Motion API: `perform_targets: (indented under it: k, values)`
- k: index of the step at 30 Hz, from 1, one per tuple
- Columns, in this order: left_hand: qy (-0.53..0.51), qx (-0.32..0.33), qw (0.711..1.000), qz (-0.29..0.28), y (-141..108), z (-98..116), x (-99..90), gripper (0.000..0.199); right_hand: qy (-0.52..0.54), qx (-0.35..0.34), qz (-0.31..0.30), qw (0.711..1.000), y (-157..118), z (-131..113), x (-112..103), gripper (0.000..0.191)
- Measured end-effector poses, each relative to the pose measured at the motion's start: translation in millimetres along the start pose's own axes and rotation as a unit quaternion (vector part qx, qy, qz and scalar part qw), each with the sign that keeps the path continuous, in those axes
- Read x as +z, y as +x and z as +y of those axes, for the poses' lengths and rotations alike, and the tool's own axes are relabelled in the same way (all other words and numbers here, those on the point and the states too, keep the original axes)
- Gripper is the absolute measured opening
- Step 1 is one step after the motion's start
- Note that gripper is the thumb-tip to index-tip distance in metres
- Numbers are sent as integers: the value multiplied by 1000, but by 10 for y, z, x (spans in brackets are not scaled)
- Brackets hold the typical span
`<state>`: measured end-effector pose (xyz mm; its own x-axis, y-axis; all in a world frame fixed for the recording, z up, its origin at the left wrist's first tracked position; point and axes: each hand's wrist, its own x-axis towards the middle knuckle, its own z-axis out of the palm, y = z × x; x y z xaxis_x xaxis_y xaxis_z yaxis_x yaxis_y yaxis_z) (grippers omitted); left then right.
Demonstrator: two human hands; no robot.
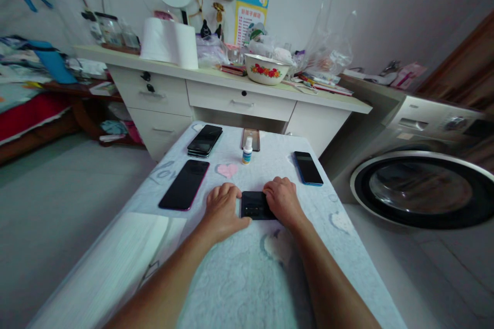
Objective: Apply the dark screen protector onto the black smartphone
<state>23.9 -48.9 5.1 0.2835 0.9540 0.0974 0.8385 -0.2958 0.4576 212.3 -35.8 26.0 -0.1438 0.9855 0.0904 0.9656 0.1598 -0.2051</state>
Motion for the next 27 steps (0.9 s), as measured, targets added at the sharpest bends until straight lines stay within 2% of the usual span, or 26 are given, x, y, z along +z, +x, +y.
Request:
perform_targets:
  k: [12,23,27]
  values:
    - [0,16,1000,0,4,-49,29,44,26,-76,5,997,22,-276,72,26]
    - [-31,16,999,-4,6,-71,27,42,49,-111,1,993,58,-342,135,26]
    - [-48,19,999,11,14,-84,46,46,49,-123,7,991,78,-341,177,25]
